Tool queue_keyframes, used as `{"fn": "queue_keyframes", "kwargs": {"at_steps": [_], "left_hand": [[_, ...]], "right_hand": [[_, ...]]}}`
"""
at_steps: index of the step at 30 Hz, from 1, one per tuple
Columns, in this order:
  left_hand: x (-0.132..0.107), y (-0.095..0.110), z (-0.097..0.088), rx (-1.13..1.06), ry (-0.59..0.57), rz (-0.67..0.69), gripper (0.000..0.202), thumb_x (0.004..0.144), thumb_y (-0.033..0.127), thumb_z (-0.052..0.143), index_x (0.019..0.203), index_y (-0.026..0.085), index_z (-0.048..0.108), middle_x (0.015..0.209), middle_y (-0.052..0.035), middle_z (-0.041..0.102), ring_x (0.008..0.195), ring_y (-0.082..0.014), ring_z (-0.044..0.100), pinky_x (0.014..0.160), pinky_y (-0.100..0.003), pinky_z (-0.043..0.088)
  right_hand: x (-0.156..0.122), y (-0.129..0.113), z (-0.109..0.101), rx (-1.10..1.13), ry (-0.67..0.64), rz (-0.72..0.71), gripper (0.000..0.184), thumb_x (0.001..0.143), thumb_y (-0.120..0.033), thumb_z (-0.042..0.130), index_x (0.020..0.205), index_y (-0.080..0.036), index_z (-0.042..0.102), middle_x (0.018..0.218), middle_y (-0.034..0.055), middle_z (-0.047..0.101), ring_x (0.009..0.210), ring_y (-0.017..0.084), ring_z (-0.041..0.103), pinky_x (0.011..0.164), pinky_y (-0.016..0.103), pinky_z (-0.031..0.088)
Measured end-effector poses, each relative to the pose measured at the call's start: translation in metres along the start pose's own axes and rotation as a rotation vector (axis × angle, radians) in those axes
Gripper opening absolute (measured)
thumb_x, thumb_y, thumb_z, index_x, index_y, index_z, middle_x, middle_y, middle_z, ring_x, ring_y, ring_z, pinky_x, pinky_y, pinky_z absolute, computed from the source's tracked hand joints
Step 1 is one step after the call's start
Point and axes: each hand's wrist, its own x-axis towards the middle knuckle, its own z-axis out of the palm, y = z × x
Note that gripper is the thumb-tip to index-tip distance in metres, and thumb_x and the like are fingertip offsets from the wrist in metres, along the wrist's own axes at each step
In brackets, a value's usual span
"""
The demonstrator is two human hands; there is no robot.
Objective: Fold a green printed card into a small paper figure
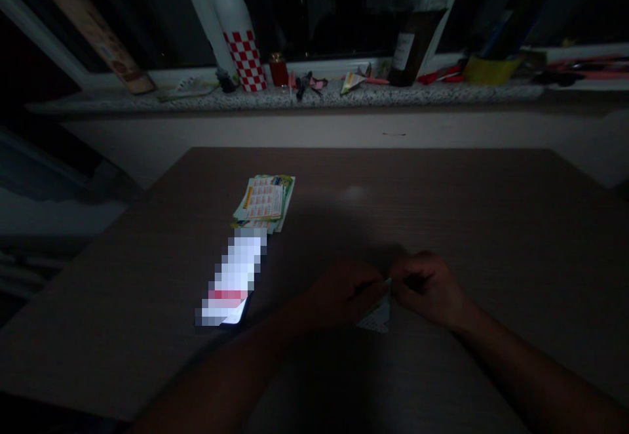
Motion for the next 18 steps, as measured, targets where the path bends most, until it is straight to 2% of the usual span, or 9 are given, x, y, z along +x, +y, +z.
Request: {"fn": "queue_keyframes", "kwargs": {"at_steps": [4,11,18], "left_hand": [[0.001,0.003,0.0,0.017,0.009,0.031,0.033,0.093,0.031,0.037,0.066,0.015,0.045,0.06,0.0044,0.039,0.055,-0.0075,0.038,0.053,-0.021,0.027],[0.0,0.001,0.002,0.098,0.103,0.028,0.029,0.091,0.028,0.039,0.067,0.015,0.046,0.061,0.0033,0.042,0.056,-0.0086,0.041,0.055,-0.022,0.028],[0.001,0.0,0.002,0.104,0.13,0.008,0.029,0.091,0.029,0.039,0.066,0.015,0.047,0.06,0.003,0.042,0.055,-0.0088,0.041,0.054,-0.022,0.027]], "right_hand": [[0.0,-0.002,0.002,0.019,0.03,0.002,0.015,0.067,-0.015,0.051,0.052,-0.016,0.052,0.044,-0.005,0.039,0.04,0.007,0.035,0.04,0.019,0.028],[0.001,-0.001,0.012,0.126,0.148,0.107,0.01,0.068,-0.017,0.055,0.058,-0.017,0.057,0.051,-0.0026,0.05,0.046,0.009,0.044,0.043,0.019,0.035],[0.002,-0.002,0.014,0.21,0.151,0.216,0.007,0.063,-0.015,0.057,0.057,-0.018,0.054,0.053,-0.0038,0.048,0.048,0.008,0.043,0.044,0.019,0.035]]}}
